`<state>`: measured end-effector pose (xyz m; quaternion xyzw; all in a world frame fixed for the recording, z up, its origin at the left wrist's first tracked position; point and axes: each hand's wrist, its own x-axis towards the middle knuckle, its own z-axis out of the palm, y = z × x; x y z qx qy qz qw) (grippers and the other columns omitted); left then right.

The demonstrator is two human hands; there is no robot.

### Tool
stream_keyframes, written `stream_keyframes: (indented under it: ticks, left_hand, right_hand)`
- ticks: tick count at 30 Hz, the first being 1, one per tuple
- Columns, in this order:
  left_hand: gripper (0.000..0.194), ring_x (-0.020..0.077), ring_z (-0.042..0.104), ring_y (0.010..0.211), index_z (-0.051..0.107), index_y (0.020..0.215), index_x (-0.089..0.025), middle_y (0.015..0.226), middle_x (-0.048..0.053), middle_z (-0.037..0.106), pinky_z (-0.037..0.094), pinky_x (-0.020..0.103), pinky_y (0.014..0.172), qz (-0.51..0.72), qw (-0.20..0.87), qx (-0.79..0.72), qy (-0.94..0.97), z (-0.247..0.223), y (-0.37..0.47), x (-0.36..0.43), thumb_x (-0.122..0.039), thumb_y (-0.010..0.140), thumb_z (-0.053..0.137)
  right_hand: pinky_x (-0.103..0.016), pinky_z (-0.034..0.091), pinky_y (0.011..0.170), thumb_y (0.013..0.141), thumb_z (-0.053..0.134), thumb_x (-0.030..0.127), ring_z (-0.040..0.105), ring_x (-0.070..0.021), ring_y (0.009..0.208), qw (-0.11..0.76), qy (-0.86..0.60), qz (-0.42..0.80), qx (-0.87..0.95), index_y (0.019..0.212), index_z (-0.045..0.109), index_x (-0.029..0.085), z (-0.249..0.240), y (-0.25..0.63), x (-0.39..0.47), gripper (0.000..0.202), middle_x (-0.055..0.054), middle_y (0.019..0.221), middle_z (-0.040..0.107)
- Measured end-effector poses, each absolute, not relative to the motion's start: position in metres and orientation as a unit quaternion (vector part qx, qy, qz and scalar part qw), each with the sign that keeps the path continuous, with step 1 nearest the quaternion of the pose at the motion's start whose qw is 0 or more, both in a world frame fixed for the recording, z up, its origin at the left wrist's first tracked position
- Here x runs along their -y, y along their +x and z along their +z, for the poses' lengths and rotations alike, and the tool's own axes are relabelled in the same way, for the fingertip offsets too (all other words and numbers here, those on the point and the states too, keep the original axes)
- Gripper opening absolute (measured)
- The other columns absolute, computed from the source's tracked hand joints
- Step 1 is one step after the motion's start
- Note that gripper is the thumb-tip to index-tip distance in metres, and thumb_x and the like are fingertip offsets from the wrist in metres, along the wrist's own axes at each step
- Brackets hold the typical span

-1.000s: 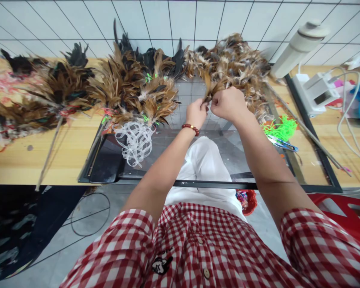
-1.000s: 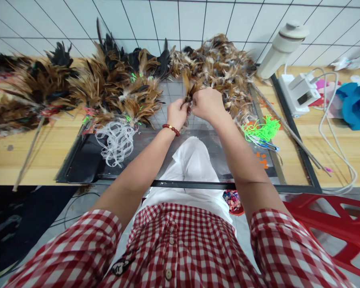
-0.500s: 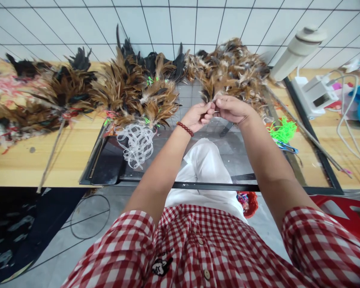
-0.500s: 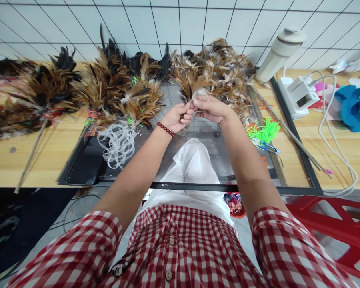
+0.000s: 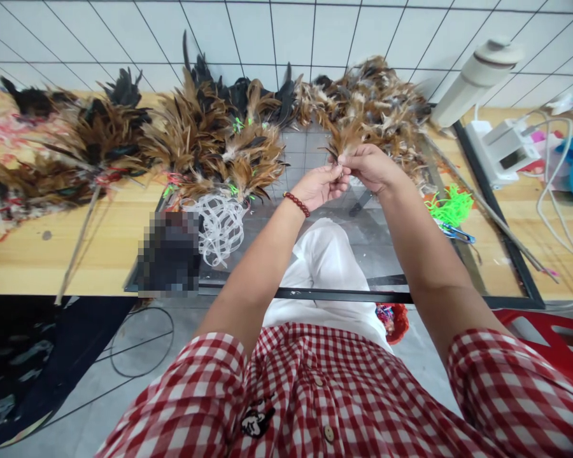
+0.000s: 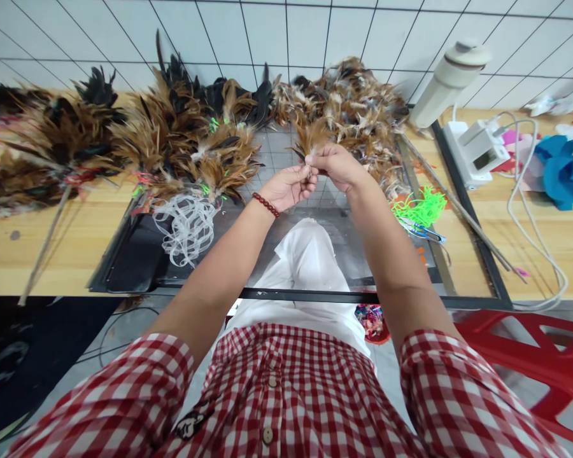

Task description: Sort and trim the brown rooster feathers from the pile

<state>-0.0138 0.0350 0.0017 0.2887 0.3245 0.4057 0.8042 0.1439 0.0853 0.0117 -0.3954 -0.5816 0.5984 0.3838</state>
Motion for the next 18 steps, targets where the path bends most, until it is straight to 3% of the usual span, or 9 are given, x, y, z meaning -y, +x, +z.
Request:
stream_keyframes:
  ticks: [4, 7, 9, 11, 14, 18]
  left_hand:
    - [0.018, 0.0082, 0.073, 0.076, 0.069, 0.092, -0.013, 0.082, 0.003, 0.076, 0.057, 0.022, 0.085, 0.425, 0.786, -0.345, 0.289, -0.009, -0.011, -0.040, -0.030, 0.096, 0.072]
    - [0.014, 0.0093, 0.075, 0.089, 0.068, 0.095, -0.016, 0.089, 0.002, 0.077, 0.057, 0.027, 0.098, 0.492, 0.763, -0.344, 0.240, -0.013, -0.011, -0.044, -0.028, 0.101, 0.064]
    - [0.017, 0.0082, 0.074, 0.087, 0.066, 0.092, -0.017, 0.089, 0.000, 0.076, 0.057, 0.026, 0.098, 0.527, 0.748, -0.344, 0.210, -0.013, -0.012, -0.046, -0.026, 0.103, 0.058]
    - [0.021, 0.0074, 0.071, 0.081, 0.064, 0.086, -0.017, 0.086, 0.000, 0.075, 0.058, 0.026, 0.093, 0.537, 0.742, -0.349, 0.197, -0.010, -0.014, -0.047, -0.024, 0.104, 0.056]
    - [0.020, 0.0090, 0.071, 0.080, 0.064, 0.084, -0.017, 0.084, 0.000, 0.073, 0.059, 0.026, 0.089, 0.521, 0.745, -0.365, 0.202, -0.007, -0.013, -0.045, -0.027, 0.102, 0.060]
    - [0.019, 0.0103, 0.072, 0.084, 0.065, 0.086, -0.017, 0.084, 0.001, 0.072, 0.059, 0.027, 0.090, 0.504, 0.747, -0.376, 0.217, -0.005, -0.010, -0.042, -0.030, 0.100, 0.063]
  right_hand:
    - [-0.026, 0.048, 0.059, 0.082, 0.083, 0.037, 0.052, -0.0114, 0.057, 0.360, -0.417, 0.564, 0.615, 0.063, 0.060, 0.019, 0.006, 0.144, -0.089, 0.034, 0.002, 0.057, 0.055]
    - [-0.030, 0.056, 0.070, 0.080, 0.082, 0.051, 0.064, -0.0165, 0.077, 0.376, -0.391, 0.509, 0.668, 0.089, 0.071, 0.020, 0.006, 0.145, -0.088, 0.034, -0.004, 0.087, 0.072]
    - [-0.037, 0.060, 0.086, 0.073, 0.088, 0.050, 0.068, -0.0231, 0.103, 0.366, -0.384, 0.413, 0.740, 0.120, 0.070, 0.023, 0.009, 0.144, -0.086, 0.058, -0.009, 0.126, 0.071]
    - [-0.044, 0.058, 0.101, 0.071, 0.089, 0.046, 0.062, -0.0308, 0.125, 0.320, -0.391, 0.283, 0.815, 0.143, 0.060, 0.025, 0.014, 0.143, -0.083, 0.080, -0.014, 0.153, 0.056]
    - [-0.055, 0.047, 0.115, 0.084, 0.077, 0.039, 0.048, -0.0381, 0.146, 0.239, -0.405, 0.114, 0.875, 0.154, 0.050, 0.026, 0.022, 0.139, -0.076, 0.077, -0.018, 0.162, 0.047]
    - [-0.061, 0.042, 0.116, 0.091, 0.065, 0.032, 0.046, -0.0421, 0.149, 0.215, -0.447, 0.037, 0.868, 0.156, 0.048, 0.025, 0.026, 0.135, -0.069, 0.068, -0.019, 0.162, 0.048]
